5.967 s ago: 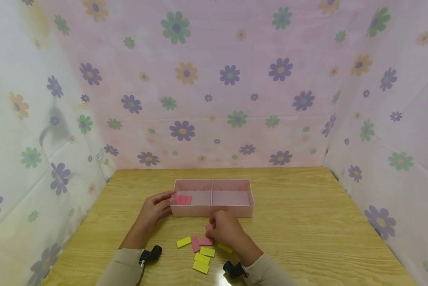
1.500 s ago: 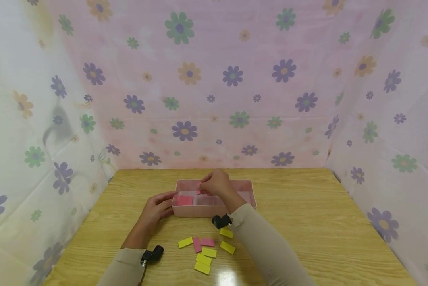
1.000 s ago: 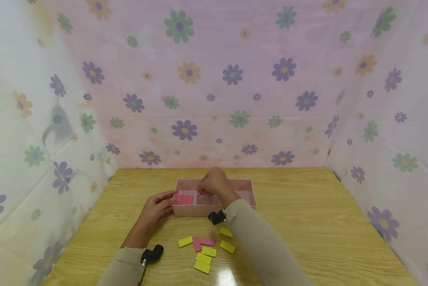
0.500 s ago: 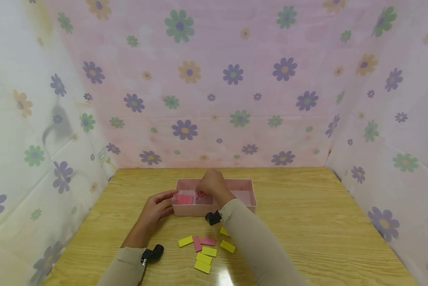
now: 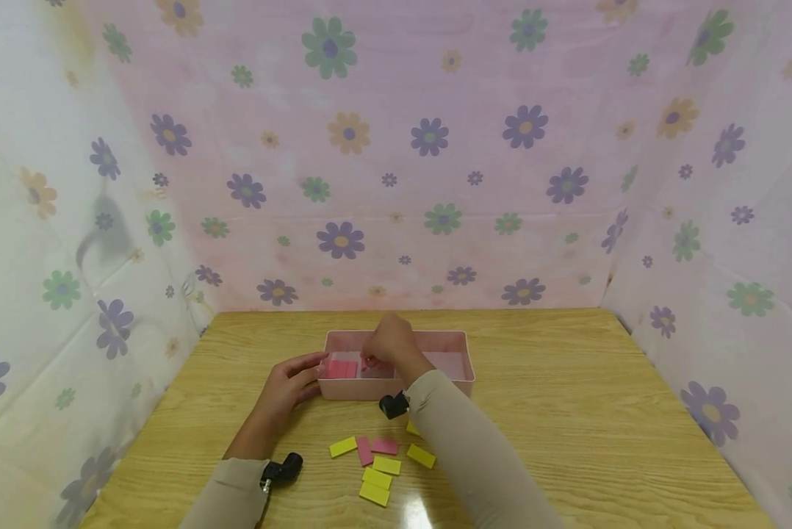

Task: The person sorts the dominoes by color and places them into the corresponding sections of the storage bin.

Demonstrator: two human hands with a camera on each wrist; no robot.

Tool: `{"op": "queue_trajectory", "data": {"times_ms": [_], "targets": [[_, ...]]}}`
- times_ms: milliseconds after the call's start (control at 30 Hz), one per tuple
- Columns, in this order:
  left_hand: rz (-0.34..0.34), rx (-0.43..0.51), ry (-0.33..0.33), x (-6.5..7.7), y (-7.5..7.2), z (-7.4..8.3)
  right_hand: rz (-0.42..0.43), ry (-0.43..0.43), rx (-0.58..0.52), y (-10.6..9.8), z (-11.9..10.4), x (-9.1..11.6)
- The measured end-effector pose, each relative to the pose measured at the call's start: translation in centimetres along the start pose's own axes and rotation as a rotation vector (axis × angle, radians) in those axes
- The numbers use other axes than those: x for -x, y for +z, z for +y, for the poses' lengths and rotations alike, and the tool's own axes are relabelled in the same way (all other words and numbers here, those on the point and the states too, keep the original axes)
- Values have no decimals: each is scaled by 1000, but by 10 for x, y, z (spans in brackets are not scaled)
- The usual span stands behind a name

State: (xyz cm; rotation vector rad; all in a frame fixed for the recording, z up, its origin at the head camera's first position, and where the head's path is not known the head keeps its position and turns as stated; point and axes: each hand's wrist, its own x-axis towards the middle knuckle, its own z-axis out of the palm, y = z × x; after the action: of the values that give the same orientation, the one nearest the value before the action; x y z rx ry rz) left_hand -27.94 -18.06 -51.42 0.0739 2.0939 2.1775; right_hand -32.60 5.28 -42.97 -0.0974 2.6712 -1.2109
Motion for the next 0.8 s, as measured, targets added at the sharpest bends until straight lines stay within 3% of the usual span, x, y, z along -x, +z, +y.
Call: {"op": "queue_trajectory", "data": {"times_ms": [200, 500, 800], "targets": [[-6, -3, -1, 0, -1, 0, 4, -6, 19, 0, 0, 0], [-1, 6, 3, -2, -1, 1, -19, 16, -41, 1, 1, -5], [-1, 10, -3, -1, -1, 0, -75, 26, -38, -2, -5, 5]]}}
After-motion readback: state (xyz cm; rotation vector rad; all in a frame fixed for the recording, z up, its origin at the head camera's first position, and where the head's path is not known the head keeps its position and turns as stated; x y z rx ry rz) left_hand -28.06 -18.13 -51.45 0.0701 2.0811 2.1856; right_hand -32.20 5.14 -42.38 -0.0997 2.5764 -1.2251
